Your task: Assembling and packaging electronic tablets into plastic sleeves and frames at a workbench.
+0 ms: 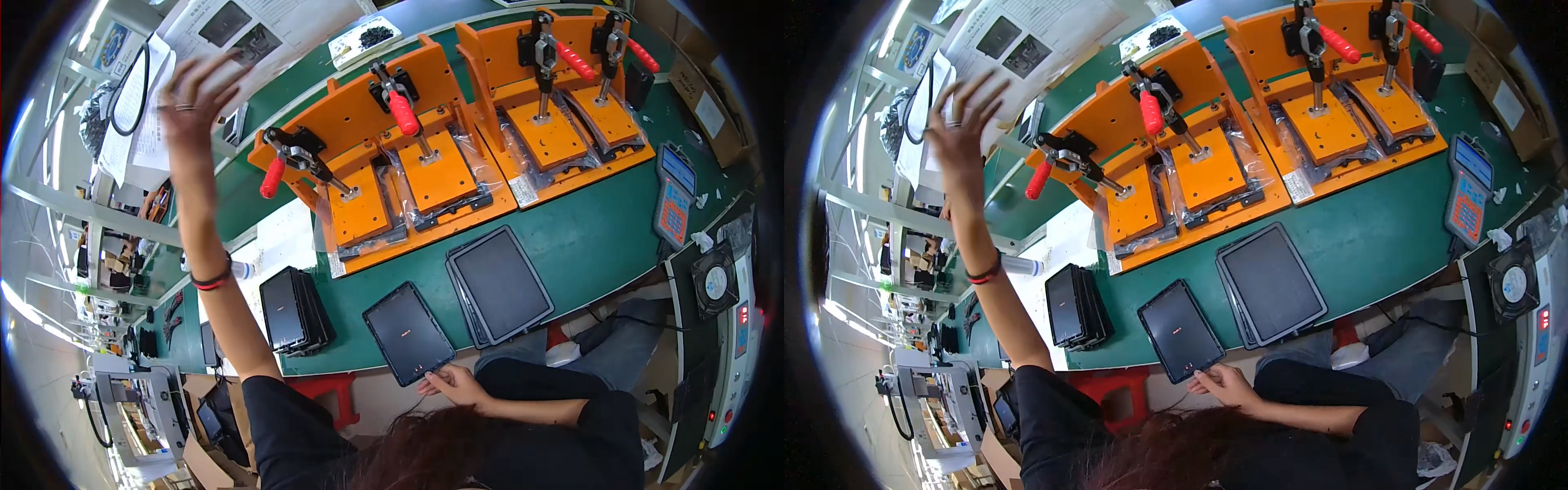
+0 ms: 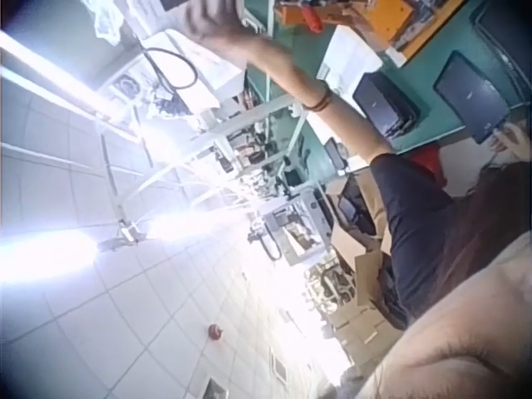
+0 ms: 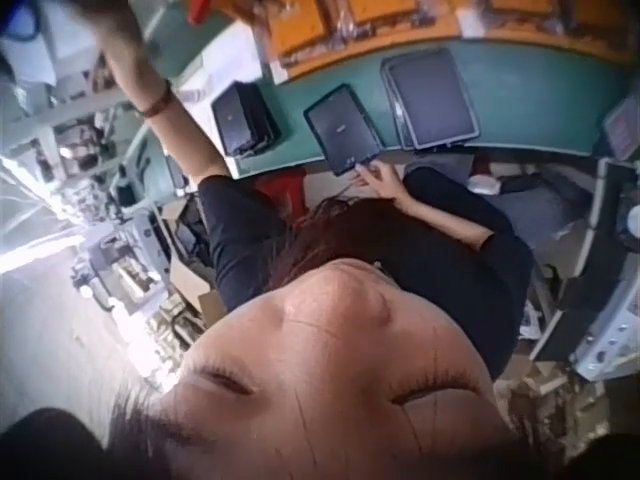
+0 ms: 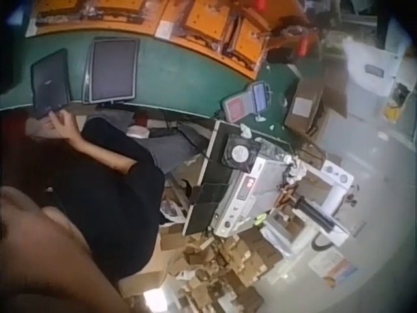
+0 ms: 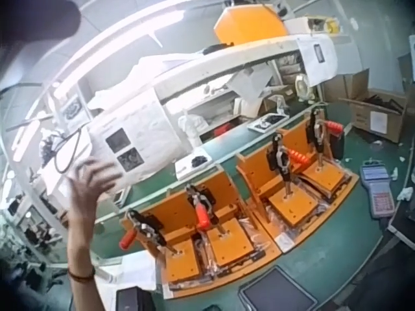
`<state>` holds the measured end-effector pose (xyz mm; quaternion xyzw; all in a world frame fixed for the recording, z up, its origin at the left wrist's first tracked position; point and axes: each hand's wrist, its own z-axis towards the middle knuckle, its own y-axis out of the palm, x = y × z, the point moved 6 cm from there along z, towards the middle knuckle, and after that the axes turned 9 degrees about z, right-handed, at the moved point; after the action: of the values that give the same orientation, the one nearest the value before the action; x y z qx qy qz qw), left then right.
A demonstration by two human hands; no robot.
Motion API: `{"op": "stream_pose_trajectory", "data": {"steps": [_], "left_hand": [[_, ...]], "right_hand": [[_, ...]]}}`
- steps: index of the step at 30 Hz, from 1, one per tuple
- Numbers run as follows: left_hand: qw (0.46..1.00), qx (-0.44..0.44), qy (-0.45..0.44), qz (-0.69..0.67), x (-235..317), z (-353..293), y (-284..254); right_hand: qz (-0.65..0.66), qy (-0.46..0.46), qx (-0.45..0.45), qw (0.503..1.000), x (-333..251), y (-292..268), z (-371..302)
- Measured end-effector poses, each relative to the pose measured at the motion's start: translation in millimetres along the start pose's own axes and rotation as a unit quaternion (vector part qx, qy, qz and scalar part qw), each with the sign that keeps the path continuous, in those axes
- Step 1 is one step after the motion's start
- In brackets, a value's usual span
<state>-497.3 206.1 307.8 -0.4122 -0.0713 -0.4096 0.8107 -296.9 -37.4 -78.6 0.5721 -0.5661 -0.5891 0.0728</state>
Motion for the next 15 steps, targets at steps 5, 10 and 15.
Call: {"op": "stream_pose_trajectory", "data": {"steps": [5, 10, 15], "left_hand": [[0.930, -0.136, -0.033, 0.339, -34, -59, 68], [0.851, -0.074, 0.124, 0.505, -2, -62, 76], [0.933, -0.112, -0.035, 0.340, 39, -147, 120]], "right_hand": [[-0.026, 0.012, 0.000, 1.000, 1, 5, 2], [-0.053, -0.035, -0.006, 0.998, -9, 7, 1], [-0.128, -0.062, -0.008, 0.990, -41, 15, -22]]}}
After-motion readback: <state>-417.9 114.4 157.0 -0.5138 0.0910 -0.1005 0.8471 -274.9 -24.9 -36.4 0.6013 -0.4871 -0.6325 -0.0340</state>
